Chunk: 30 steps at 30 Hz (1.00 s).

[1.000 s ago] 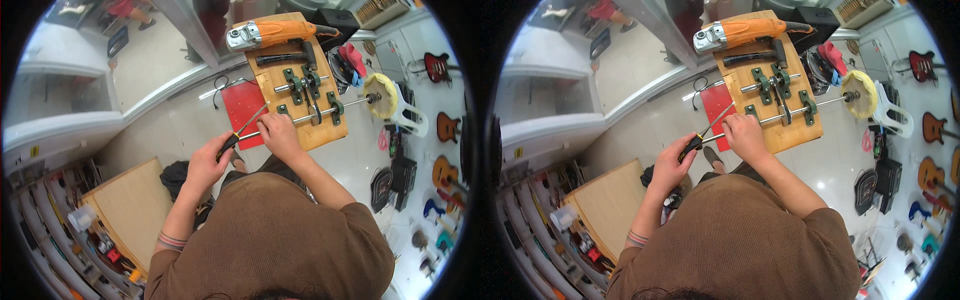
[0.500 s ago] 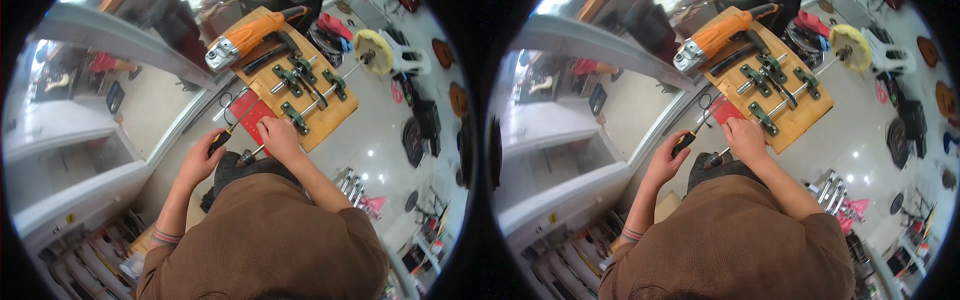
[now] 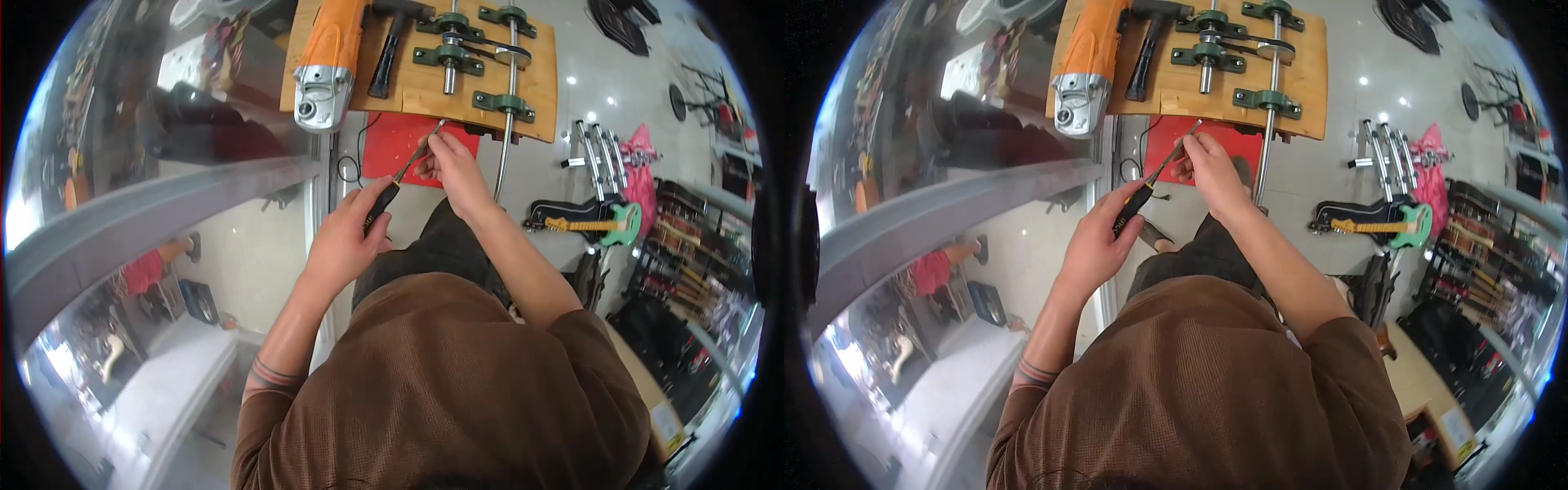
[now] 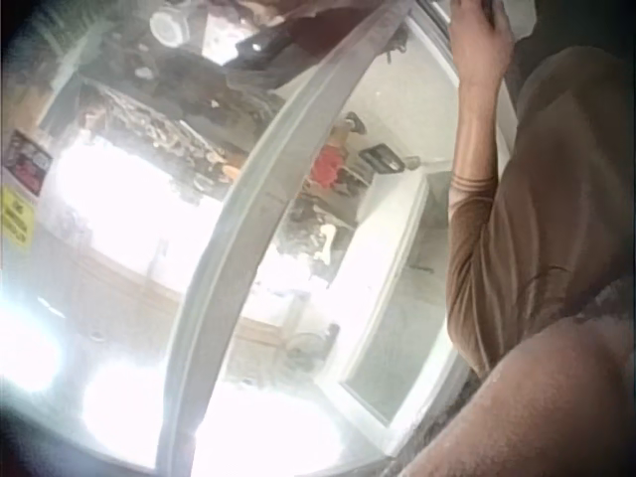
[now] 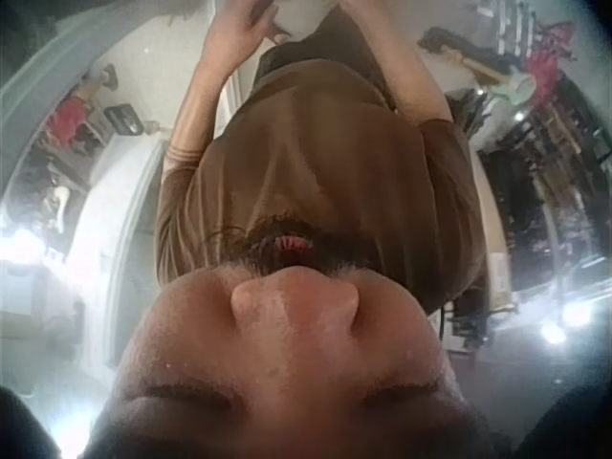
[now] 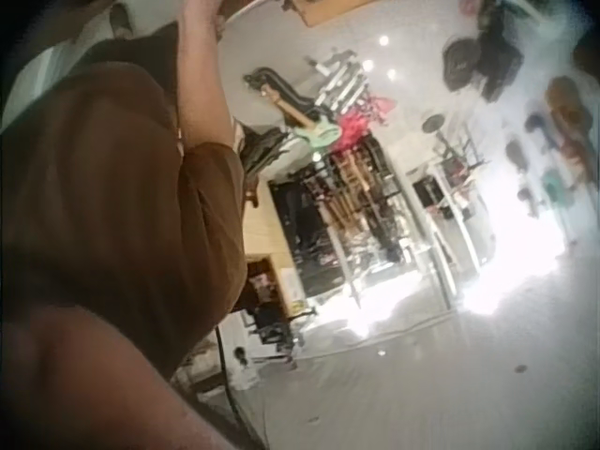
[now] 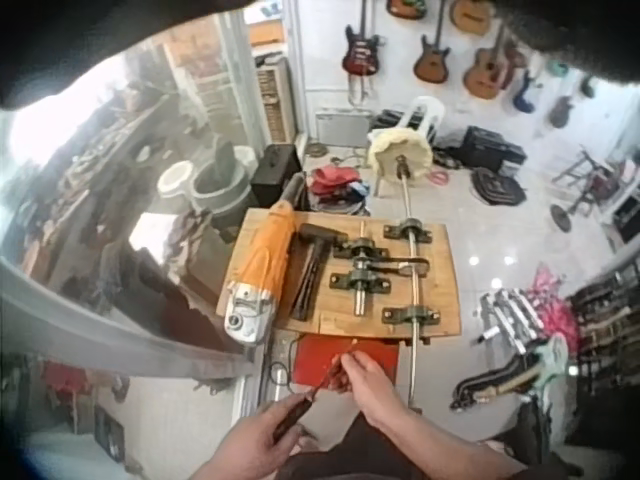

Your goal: The person holds a chisel against a rotating buffing wheel mounted on a workbench and then uses a handheld file to sharpen the edge of the tool.

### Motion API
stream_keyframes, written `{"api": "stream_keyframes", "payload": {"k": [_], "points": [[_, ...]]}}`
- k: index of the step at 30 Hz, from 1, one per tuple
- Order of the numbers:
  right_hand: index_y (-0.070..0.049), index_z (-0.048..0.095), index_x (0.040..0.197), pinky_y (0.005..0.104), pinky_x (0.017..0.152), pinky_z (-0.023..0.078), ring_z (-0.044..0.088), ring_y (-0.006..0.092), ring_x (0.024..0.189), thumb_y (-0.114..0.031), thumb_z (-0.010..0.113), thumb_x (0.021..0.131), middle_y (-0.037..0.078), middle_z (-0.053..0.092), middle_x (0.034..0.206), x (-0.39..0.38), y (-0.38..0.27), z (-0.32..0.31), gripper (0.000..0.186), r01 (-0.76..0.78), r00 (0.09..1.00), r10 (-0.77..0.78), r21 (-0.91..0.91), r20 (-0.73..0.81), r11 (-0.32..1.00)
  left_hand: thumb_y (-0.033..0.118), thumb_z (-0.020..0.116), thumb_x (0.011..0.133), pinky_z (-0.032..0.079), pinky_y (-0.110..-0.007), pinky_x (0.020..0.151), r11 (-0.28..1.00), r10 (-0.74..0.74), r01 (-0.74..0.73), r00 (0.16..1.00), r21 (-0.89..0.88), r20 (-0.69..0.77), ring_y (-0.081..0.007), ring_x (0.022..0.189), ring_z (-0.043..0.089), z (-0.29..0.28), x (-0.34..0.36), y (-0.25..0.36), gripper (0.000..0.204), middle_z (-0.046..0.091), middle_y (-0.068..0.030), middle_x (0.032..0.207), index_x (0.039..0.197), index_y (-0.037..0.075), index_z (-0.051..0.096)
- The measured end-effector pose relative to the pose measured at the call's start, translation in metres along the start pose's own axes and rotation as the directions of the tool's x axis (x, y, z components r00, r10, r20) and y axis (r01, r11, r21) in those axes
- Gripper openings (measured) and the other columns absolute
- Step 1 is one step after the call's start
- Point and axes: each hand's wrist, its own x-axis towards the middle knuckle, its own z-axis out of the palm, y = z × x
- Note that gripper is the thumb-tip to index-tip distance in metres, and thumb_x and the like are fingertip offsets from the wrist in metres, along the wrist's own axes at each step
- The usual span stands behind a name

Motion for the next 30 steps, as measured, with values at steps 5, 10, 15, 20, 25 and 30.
{"api": "stream_keyframes", "payload": {"k": [5, 10, 15, 20, 25, 30], "points": [[-0.007, 0.060, 0.108, 0.0313, 0.078, 0.050, 0.065, 0.0156, 0.086, -0.028, 0.048, 0.109, 0.005, 0.066, 0.099, 0.017, 0.013, 0.025, 0.024, 0.089, 0.993, -0.084, 0.059, -0.085, 0.994, 0.009, 0.065, 0.095, 0.052, -0.041, 0.096, 0.998, 0.065, -0.066, 0.996, 0.012, 0.055, -0.0367, 0.114, 0.067, -0.028, 0.012, -0.011, 0.051, 0.067, -0.0195, 0.127, 0.145, 0.010, 0.055], [-0.006, 0.060, 0.107, 0.0331, 0.082, 0.051, 0.067, 0.0173, 0.096, -0.027, 0.047, 0.109, 0.007, 0.068, 0.107, 0.022, 0.023, 0.042, 0.025, 0.116, 0.967, -0.070, 0.180, -0.246, 0.977, 0.007, 0.066, 0.094, 0.051, -0.039, 0.099, 0.997, 0.023, -0.034, 0.988, 0.071, 0.154, -0.0355, 0.115, 0.066, -0.043, 0.032, -0.014, 0.051, 0.068, -0.0195, 0.127, 0.144, 0.010, 0.057], [-0.003, 0.062, 0.109, 0.0334, 0.088, 0.053, 0.069, 0.0201, 0.105, -0.027, 0.045, 0.110, 0.008, 0.068, 0.111, 0.030, 0.032, 0.054, 0.030, 0.238, 0.938, -0.136, 0.310, -0.318, 0.920, 0.005, 0.066, 0.094, 0.050, -0.037, 0.099, 0.987, -0.044, 0.009, 0.975, 0.160, 0.216, -0.0336, 0.114, 0.067, -0.059, 0.045, -0.007, 0.051, 0.069, -0.0181, 0.126, 0.144, 0.010, 0.059], [-0.003, 0.062, 0.108, 0.0340, 0.092, 0.052, 0.066, 0.0177, 0.107, -0.026, 0.046, 0.109, 0.007, 0.067, 0.110, 0.040, 0.034, 0.065, 0.028, 0.300, 0.899, -0.148, 0.334, -0.412, 0.893, 0.003, 0.066, 0.094, 0.050, -0.037, 0.100, 0.970, -0.003, -0.068, 0.957, 0.233, 0.292, -0.0314, 0.115, 0.068, -0.078, 0.065, -0.005, 0.048, 0.070, -0.0195, 0.125, 0.141, 0.008, 0.061], [-0.003, 0.063, 0.110, 0.0343, 0.094, 0.051, 0.064, 0.0166, 0.108, -0.025, 0.046, 0.109, 0.006, 0.065, 0.109, 0.040, 0.029, 0.066, 0.028, 0.341, 0.867, -0.138, 0.370, -0.478, 0.864, 0.004, 0.066, 0.093, 0.052, -0.040, 0.092, 0.930, 0.077, -0.195, 0.932, 0.311, 0.354, -0.0351, 0.105, 0.069, -0.089, 0.089, 0.005, 0.049, 0.070, -0.0187, 0.115, 0.141, 0.010, 0.062], [-0.002, 0.063, 0.115, 0.0345, 0.095, 0.051, 0.063, 0.0162, 0.108, -0.026, 0.046, 0.109, 0.006, 0.064, 0.109, 0.038, 0.035, 0.073, 0.030, 0.390, 0.853, -0.217, 0.302, -0.475, 0.870, 0.002, 0.066, 0.092, 0.051, -0.038, 0.101, 0.910, 0.032, -0.199, 0.908, 0.364, 0.417, -0.0330, 0.116, 0.070, -0.103, 0.103, 0.018, 0.048, 0.072, -0.0198, 0.123, 0.140, 0.006, 0.062]]}}
